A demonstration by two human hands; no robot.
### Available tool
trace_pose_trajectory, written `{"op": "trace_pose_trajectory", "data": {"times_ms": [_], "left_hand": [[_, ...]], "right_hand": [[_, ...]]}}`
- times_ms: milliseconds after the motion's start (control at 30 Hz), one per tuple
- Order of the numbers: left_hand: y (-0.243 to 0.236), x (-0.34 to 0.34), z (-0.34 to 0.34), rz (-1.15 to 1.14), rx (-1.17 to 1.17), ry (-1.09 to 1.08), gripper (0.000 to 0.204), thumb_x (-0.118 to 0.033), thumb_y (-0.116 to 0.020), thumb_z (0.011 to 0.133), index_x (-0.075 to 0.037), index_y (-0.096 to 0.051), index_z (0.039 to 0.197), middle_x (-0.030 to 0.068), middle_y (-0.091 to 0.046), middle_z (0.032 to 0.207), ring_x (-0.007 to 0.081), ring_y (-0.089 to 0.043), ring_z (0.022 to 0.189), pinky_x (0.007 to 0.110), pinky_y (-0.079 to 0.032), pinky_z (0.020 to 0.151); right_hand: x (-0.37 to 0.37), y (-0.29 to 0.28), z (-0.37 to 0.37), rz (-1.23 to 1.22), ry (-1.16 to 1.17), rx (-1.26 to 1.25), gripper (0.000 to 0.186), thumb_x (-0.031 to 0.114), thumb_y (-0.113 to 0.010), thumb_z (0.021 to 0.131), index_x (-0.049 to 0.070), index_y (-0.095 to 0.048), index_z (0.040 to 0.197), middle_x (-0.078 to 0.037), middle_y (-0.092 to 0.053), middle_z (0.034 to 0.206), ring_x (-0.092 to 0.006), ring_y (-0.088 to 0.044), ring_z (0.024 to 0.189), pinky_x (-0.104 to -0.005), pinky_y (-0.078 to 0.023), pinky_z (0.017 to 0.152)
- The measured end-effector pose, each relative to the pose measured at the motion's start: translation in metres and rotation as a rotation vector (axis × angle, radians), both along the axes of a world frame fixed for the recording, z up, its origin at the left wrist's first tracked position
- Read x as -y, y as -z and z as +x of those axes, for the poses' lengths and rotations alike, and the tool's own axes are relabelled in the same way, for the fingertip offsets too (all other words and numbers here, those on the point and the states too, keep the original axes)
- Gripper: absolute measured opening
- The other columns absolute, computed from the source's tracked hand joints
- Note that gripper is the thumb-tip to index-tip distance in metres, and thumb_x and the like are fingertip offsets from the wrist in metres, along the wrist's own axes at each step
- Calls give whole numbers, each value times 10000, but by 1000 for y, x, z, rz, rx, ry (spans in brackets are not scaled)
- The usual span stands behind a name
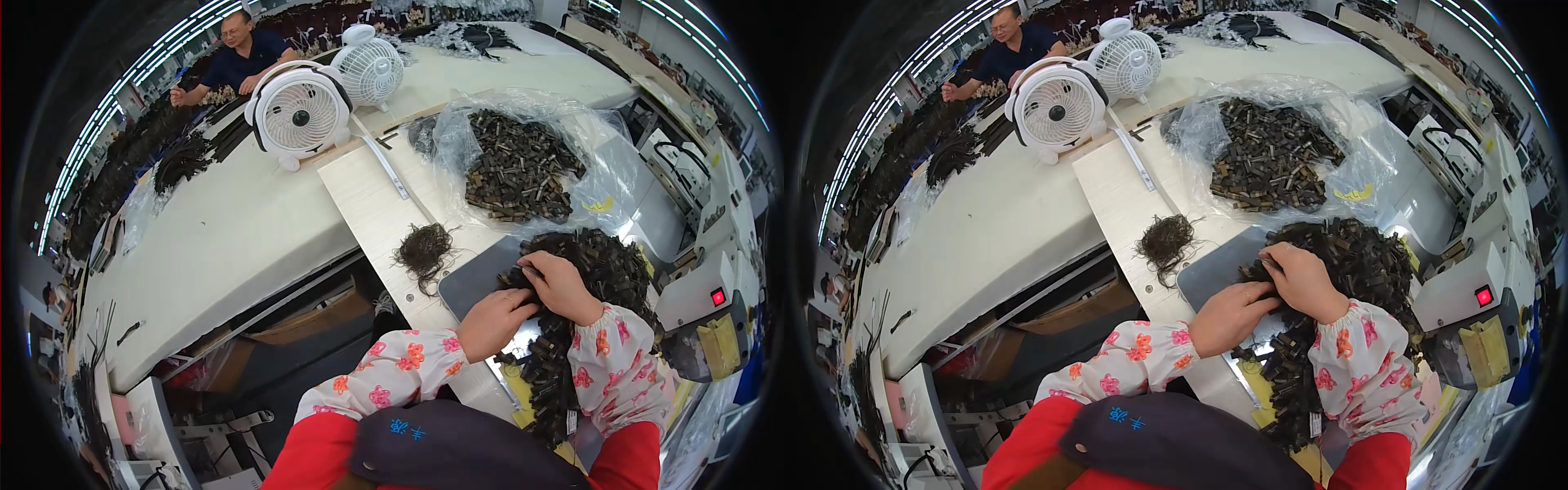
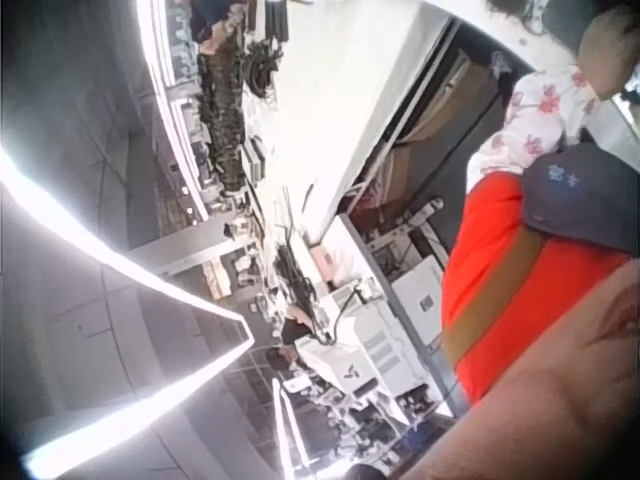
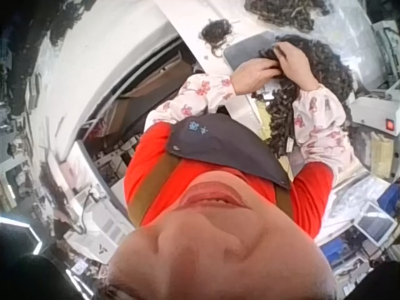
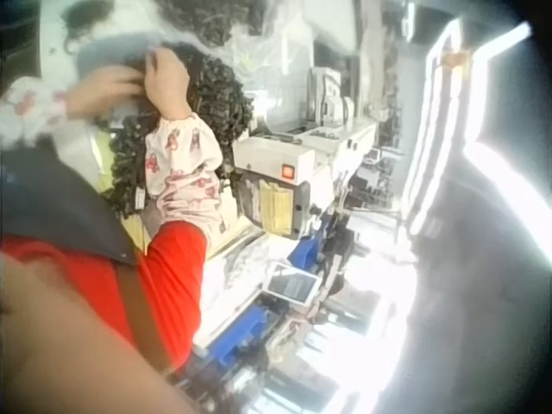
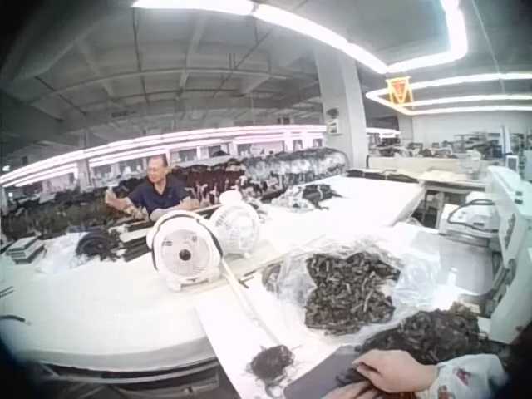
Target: Trimming excess threads and sorting small leather parts at a workshop station.
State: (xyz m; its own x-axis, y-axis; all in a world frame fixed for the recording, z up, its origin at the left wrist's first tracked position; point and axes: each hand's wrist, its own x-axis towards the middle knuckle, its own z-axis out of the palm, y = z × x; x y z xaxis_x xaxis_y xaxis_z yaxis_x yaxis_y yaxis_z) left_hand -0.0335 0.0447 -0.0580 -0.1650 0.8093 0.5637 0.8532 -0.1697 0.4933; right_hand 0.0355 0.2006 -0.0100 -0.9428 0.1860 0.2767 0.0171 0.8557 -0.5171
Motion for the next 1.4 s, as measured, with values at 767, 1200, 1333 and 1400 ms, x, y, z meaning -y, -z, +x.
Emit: {"op": "trace_pose_trajectory", "data": {"times_ms": [767,1200,1333,1400], "left_hand": [[-31,46,8,-140,6,-42,142,-70,-620,785,-31,-564,910,60,-581,752,200,-573,656,306,-459,575],[-48,66,-33,-447,922,134,126,-69,-570,851,12,-532,941,56,-634,710,78,-596,660,223,-466,597],[-60,61,-38,-328,835,-82,91,-48,-569,838,26,-553,888,53,-638,719,76,-612,686,212,-477,610],[-59,48,-38,-213,913,-110,91,-34,-529,865,26,-537,933,69,-642,765,81,-595,672,207,-478,592]], "right_hand": [[27,-15,14,-602,-216,-12,271,202,-597,854,-19,-583,1010,-122,-636,846,-147,-596,737,-274,-461,639],[23,-30,14,-507,-317,306,181,161,-591,842,-15,-598,800,-85,-586,600,-128,-547,548,-279,-436,545],[22,-28,8,-472,-308,215,113,92,-604,832,-18,-587,809,-68,-608,662,-88,-536,600,-246,-435,572],[21,-27,10,-505,-267,144,94,65,-609,823,-23,-580,811,-79,-605,675,-98,-532,598,-252,-439,582]]}}
